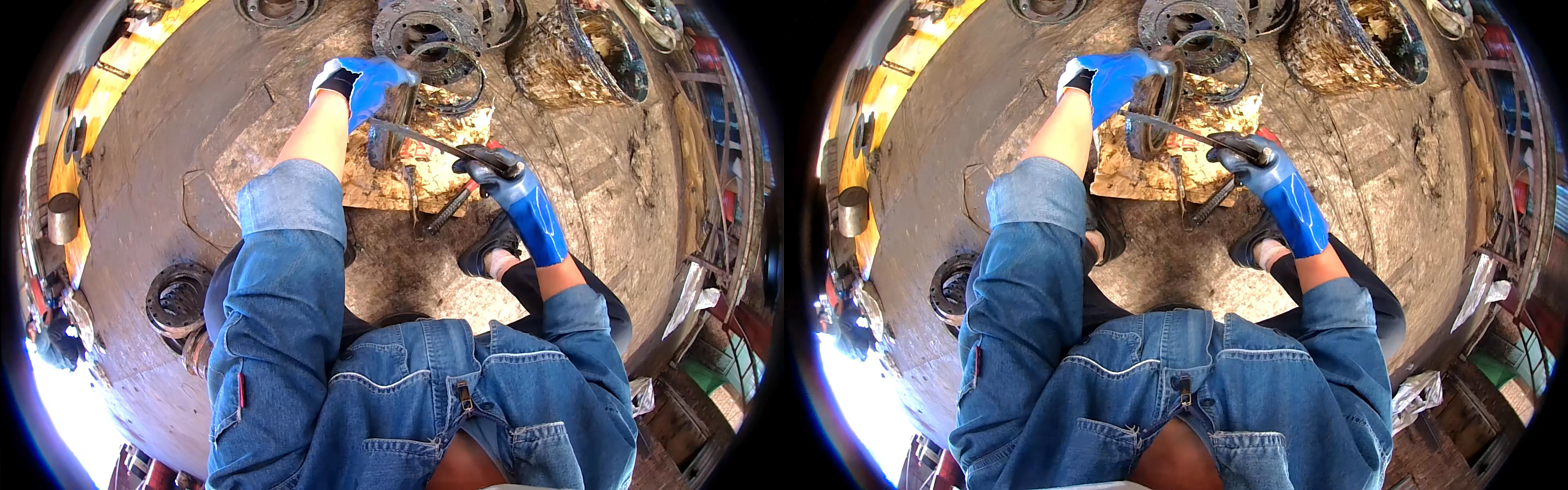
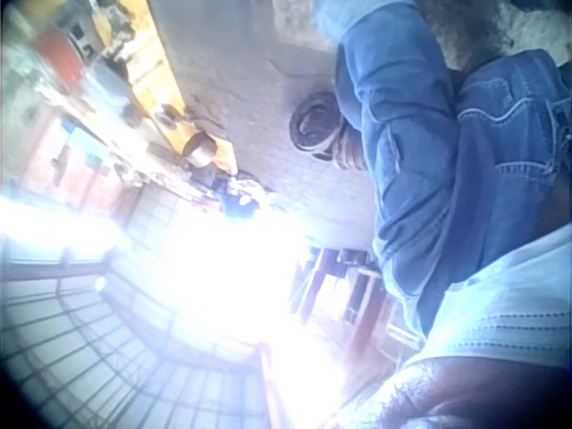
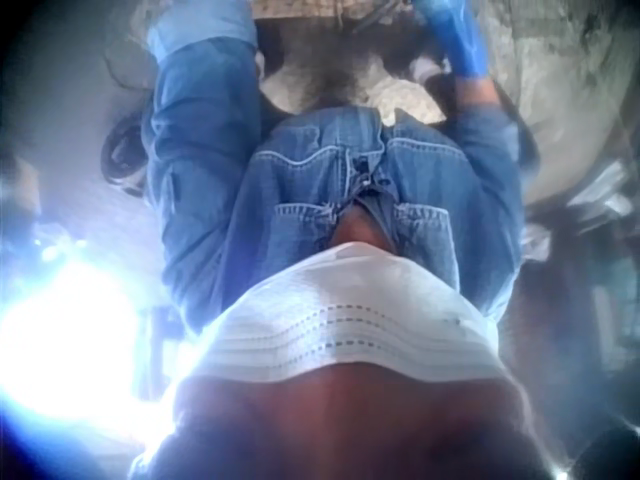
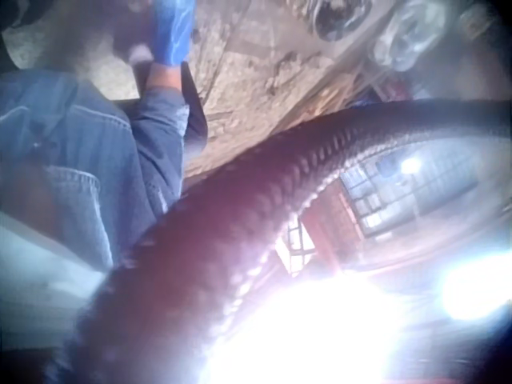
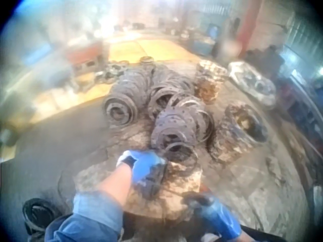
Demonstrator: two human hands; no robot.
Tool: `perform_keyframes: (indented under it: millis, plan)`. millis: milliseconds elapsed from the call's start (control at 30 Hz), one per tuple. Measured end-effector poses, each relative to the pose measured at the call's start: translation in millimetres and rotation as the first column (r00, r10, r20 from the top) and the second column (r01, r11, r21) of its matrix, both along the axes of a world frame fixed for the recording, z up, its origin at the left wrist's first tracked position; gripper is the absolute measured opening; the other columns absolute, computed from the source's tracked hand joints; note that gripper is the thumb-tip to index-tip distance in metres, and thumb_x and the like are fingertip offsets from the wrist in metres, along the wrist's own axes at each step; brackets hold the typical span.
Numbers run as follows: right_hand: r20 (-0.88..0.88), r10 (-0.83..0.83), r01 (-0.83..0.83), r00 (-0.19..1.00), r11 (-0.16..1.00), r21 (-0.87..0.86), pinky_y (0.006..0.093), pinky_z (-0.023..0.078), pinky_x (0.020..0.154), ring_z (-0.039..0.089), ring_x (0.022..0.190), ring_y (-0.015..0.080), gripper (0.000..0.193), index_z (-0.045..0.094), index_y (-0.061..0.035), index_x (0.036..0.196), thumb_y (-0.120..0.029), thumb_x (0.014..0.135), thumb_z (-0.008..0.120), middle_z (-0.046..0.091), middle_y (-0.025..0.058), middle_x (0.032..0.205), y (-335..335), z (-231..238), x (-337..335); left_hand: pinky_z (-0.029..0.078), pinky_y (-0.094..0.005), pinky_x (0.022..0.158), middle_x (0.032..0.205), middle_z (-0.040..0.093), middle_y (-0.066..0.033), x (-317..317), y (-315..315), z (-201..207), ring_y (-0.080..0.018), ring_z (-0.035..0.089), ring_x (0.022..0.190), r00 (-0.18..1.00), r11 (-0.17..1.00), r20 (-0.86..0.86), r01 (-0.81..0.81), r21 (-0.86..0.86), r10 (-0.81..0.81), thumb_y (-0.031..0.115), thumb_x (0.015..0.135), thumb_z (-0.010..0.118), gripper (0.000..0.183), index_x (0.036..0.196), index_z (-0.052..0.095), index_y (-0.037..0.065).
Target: The person cleans greasy metal rings using a scraper and a hammer. They scrape off old lubricant, tap the rings to loosen debris, and handle multiple rings individually while working on a small board on the floor.
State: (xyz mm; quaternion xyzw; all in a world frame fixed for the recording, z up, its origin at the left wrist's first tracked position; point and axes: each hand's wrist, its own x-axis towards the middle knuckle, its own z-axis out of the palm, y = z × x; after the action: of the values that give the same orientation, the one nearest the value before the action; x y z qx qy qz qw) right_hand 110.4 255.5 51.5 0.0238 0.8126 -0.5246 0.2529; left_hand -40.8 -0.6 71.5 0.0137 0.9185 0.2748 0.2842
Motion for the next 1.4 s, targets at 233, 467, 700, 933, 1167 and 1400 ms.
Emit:
perform_keyframes:
  millis: [233, 467, 700, 933, 1167, 1400]
  plan:
    - [0.046, 0.073, -0.072, 0.996, 0.997, -0.03, 0.0265, 0.048, 0.077, 0.062, 0.087, 0.0113, 0.023, 0.067, -0.0058, 0.109, -0.016, 0.089, 0.064, 0.071, 0.0037, 0.097, 4.2, -33.5, 4.2, 0.044, -0.033, 0.094, 0.124, 0.061, -0.0122, 0.5, -7.9, 10.2, -0.0237, 0.058, 0.112, 0.996, 0.992, 0.054, -0.071, -0.103, 0.077, 0.047, 0.08, 0.06, 0.051, 0.121, 0.062, 0.017]
    - [-0.015, 0.194, -0.192, 0.981, 0.977, 0.089, 0.0306, 0.05, 0.076, 0.063, 0.082, 0.0162, 0.024, 0.068, -0.0096, 0.107, -0.014, 0.083, 0.069, 0.068, 0.0091, 0.09, 6.8, -39.8, 17.5, 0.043, -0.0331, 0.096, 0.126, 0.059, -0.012, -1.5, -5.2, 7.3, -0.0239, 0.057, 0.115, 0.992, 0.994, 0.077, -0.091, -0.067, 0.096, 0.046, 0.079, 0.062, 0.053, 0.123, 0.061, 0.018]
    - [-0.021, -0.101, 0.102, 0.995, 0.99, 0.098, 0.0242, 0.043, 0.055, 0.053, 0.063, 0.007, 0.02, 0.069, -0.0072, 0.107, -0.01, 0.089, 0.06, 0.068, -0.0012, 0.082, 89.5, 43.7, -17.3, 0.041, -0.0349, 0.097, 0.13, 0.056, -0.014, -9.8, -21.6, -36.9, -0.024, 0.054, 0.116, 0.985, 0.983, 0.154, -0.102, 0.152, 0.079, 0.039, 0.082, 0.063, 0.05, 0.126, 0.058, 0.016]
    - [-0.619, -0.32, 0.666, 0.718, 0.573, 0.477, 0.0371, 0.05, 0.066, 0.063, 0.077, 0.0234, 0.033, 0.063, -0.0051, 0.105, -0.034, 0.093, 0.05, 0.067, 0.0154, 0.09, 179.4, 55.1, -79.9, 0.038, -0.0366, 0.098, 0.133, 0.052, -0.0159, -25.8, 17.1, -61.2, -0.0241, 0.051, 0.117, 0.931, 0.927, 0.364, -0.152, 0.344, 0.018, 0.032, 0.085, 0.065, 0.049, 0.129, 0.055, 0.014]
    - [-0.19, -0.152, 0.217, 0.97, 0.194, 0.957, 0.0463, 0.048, 0.09, 0.062, 0.103, 0.0379, 0.044, 0.05, -0.0045, 0.124, -0.034, 0.094, 0.037, 0.063, 0.0247, 0.111, 173.5, 39.9, -68.1, 0.042, -0.0402, 0.092, 0.124, 0.056, -0.0215, 7.8, 25.5, -80.1, -0.0302, 0.054, 0.113, 0.998, 0.963, -0.003, 0.066, 0.263, -0.068, 0.036, 0.083, 0.066, 0.056, 0.13, 0.052, 0.009]
    - [-0.317, -0.226, 0.38, 0.921, 0.701, 0.603, 0.0382, 0.051, 0.072, 0.067, 0.081, 0.0299, 0.034, 0.063, -0.0044, 0.111, -0.025, 0.085, 0.059, 0.068, 0.0183, 0.086, 122.5, 130.4, 0.6, 0.05, -0.0369, 0.079, 0.096, 0.068, -0.0177, 66.8, 14.8, -126.7, -0.0273, 0.066, 0.091, 0.987, 0.978, -0.053, -0.145, 0.152, 0.155, 0.038, 0.072, 0.078, 0.055, 0.106, 0.064, -0.003]
